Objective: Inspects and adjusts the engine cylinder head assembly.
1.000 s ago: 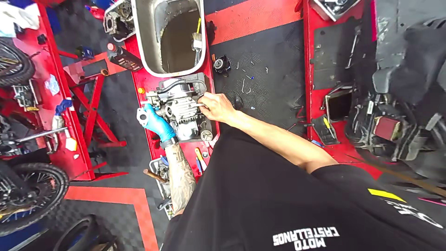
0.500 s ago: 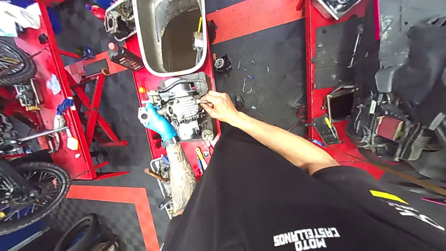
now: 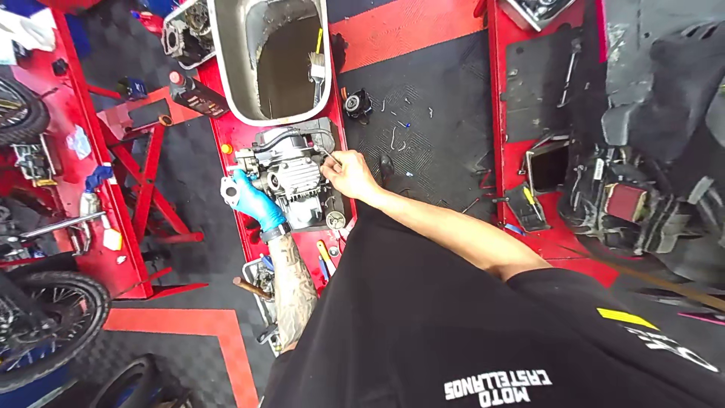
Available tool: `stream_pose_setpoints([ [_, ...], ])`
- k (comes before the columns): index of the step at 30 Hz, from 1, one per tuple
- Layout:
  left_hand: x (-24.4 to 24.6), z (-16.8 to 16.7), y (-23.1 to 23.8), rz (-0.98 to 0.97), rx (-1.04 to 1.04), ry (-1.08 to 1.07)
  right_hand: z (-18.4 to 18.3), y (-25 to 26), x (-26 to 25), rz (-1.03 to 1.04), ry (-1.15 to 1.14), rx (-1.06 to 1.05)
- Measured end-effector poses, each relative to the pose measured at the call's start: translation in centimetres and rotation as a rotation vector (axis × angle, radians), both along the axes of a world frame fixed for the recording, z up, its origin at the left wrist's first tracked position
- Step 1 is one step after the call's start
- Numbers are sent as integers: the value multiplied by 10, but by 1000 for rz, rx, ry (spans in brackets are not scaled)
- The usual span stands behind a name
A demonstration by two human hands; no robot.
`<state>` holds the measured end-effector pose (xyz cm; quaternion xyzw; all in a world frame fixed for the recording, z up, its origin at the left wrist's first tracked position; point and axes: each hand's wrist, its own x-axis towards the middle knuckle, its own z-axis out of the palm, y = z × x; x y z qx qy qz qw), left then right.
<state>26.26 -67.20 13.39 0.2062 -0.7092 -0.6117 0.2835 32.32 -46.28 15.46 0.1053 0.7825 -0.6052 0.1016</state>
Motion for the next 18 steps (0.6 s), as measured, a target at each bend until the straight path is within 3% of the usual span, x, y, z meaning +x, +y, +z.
stream_pose_setpoints([
  [2, 0, 0, 0, -22, 17, 3, 19, 0, 1, -36, -120, -53],
  [5, 0, 0, -1, -19, 24, 9, 9, 3, 6, -31, 44, 7],
  [9, 0, 2, 2, 5, 35, 20, -5, 1, 2, 94, 323, 244],
  [12, -1, -1, -2, 5, 37, 12, -7, 0, -1, 189, 381, 379],
  [15, -1, -3, -1, 3, 7, 31, -6, 4, 1, 175, 420, 353],
  [16, 0, 2, 7, 36, 9, 26, -8, 5, 2, 159, 427, 330],
  [18, 4, 47, 46, 166, 100, -176, -26, 6, 3, 120, 495, 283],
])
